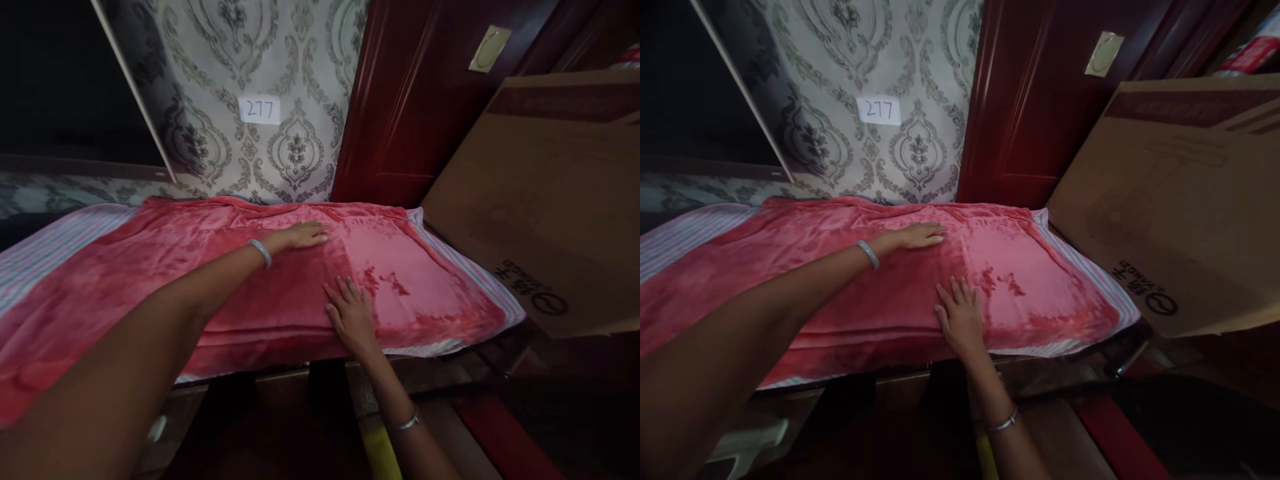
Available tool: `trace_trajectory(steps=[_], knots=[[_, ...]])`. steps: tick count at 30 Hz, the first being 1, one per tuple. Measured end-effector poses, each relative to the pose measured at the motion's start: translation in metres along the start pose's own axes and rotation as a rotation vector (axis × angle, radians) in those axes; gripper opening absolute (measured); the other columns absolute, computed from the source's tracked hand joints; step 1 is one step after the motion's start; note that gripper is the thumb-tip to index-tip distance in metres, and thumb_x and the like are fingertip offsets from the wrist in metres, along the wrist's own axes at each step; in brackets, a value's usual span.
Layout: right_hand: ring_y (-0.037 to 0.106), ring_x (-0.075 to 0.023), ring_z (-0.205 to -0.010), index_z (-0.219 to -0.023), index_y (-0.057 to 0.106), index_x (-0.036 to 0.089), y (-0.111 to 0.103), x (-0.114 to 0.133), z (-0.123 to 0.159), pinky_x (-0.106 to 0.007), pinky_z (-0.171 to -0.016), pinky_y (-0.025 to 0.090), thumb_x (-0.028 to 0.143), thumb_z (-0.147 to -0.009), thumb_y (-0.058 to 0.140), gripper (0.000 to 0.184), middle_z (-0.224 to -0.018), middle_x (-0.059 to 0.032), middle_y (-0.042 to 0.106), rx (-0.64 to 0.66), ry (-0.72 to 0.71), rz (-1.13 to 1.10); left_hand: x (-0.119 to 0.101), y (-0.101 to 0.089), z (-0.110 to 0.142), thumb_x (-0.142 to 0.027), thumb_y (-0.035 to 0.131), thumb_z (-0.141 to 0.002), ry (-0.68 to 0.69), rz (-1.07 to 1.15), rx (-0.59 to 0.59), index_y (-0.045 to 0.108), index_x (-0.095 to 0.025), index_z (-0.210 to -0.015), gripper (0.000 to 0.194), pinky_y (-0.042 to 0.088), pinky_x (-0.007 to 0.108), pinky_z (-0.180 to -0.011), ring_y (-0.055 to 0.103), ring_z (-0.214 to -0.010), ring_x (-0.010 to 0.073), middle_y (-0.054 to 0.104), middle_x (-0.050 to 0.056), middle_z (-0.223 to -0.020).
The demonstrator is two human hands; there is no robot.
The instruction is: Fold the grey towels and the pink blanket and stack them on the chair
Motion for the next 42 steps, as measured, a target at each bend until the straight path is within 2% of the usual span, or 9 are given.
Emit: trace_trajectory(steps=[4,8,10,14,21,30,35,39,42], knots=[[0.031,-0.0305,-0.153,-0.146,0.061,0.03,-0.012,0.034,-0.016,-0.063,-0.123,0.022,0.034,-0.106,0.047,0.043,-0.16,-0.0081,0.047,0.042,-0.093,-0.022,0.015,0.003,0.038,-0.067,0.029,-0.1,-0.032,-0.033,-0.01,0.034,-0.024,-0.163,0.076,0.014,0.049,-0.13,0.024,-0.159,0.0278,0.03,0.01,-0.172],[0.027,-0.0313,-0.155,-0.152,0.054,0.035,0.001,0.066,-0.021,-0.063,-0.123,0.022,0.042,-0.104,0.054,0.049,-0.165,-0.0052,0.041,0.181,-0.18,-0.018,0.014,0.024,0.055,-0.064,0.035,-0.1,-0.032,-0.087,-0.02,0.029,-0.032,-0.165,0.072,0.011,0.054,-0.13,0.019,-0.16,0.0304,0.024,0.005,-0.174],[0.028,-0.0323,-0.154,-0.153,0.052,0.036,0.011,0.069,-0.016,-0.062,-0.123,0.023,0.044,-0.103,0.057,0.051,-0.165,-0.0045,0.039,0.212,-0.176,-0.003,0.014,0.032,0.055,-0.062,0.038,-0.1,-0.042,-0.116,-0.063,0.031,-0.033,-0.164,0.071,0.01,0.055,-0.129,0.02,-0.16,0.0321,0.023,0.005,-0.174],[0.026,-0.0313,-0.155,-0.154,0.051,0.036,0.022,0.065,-0.005,-0.058,-0.125,0.022,0.045,-0.102,0.059,0.054,-0.165,-0.0038,0.039,0.174,-0.178,-0.007,0.019,0.044,0.052,-0.062,0.039,-0.1,-0.049,-0.104,-0.098,0.031,-0.034,-0.164,0.071,0.011,0.057,-0.129,0.018,-0.16,0.035,0.021,0.005,-0.175],[0.03,-0.0325,-0.154,-0.154,0.053,0.034,0.027,0.064,0.001,-0.059,-0.124,0.024,0.043,-0.102,0.059,0.053,-0.164,-0.0057,0.041,0.141,-0.19,-0.013,0.02,0.049,0.054,-0.064,0.038,-0.1,-0.049,-0.083,-0.078,0.03,-0.032,-0.165,0.073,0.01,0.057,-0.129,0.018,-0.16,0.0353,0.019,0.007,-0.175],[0.031,-0.032,-0.153,-0.152,0.054,0.034,0.026,0.066,-0.002,-0.058,-0.124,0.025,0.042,-0.102,0.06,0.052,-0.164,-0.0059,0.042,0.125,-0.193,0.024,0.015,0.045,0.057,-0.064,0.036,-0.101,-0.049,-0.086,-0.063,0.025,-0.031,-0.166,0.074,0.008,0.055,-0.129,0.016,-0.161,0.032,0.018,0.008,-0.175],[0.028,-0.0312,-0.155,-0.154,0.052,0.034,0.023,0.066,-0.003,-0.057,-0.124,0.024,0.04,-0.103,0.059,0.053,-0.166,-0.0051,0.039,0.174,-0.187,0.03,0.013,0.032,0.06,-0.063,0.033,-0.101,-0.047,-0.074,0.002,0.02,-0.028,-0.168,0.076,0.005,0.054,-0.13,0.013,-0.162,0.0299,0.015,0.009,-0.176],[0.03,-0.0313,-0.154,-0.152,0.055,0.034,0.015,0.068,-0.008,-0.059,-0.124,0.024,0.038,-0.103,0.058,0.048,-0.165,-0.0055,0.04,0.242,-0.15,-0.002,0.026,0.014,0.081,-0.063,0.03,-0.102,-0.075,-0.058,-0.014,0.024,-0.026,-0.166,0.074,0.006,0.054,-0.13,0.018,-0.161,0.028,0.024,0.011,-0.173],[0.033,-0.0301,-0.153,-0.148,0.059,0.032,0.008,0.083,-0.024,-0.06,-0.124,0.023,0.037,-0.106,0.052,0.043,-0.161,-0.0071,0.045,0.283,-0.124,-0.045,0.043,0.004,0.105,-0.062,0.03,-0.103,-0.108,-0.065,-0.028,0.03,-0.025,-0.165,0.073,0.011,0.054,-0.129,0.022,-0.16,0.0292,0.028,0.012,-0.172]])
Point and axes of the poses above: each hand's wrist, its own z-axis away from the middle knuckle, its own y-axis out of the palm, x = y × z, the point moved 5 cm from there along -z, towards the middle knuckle
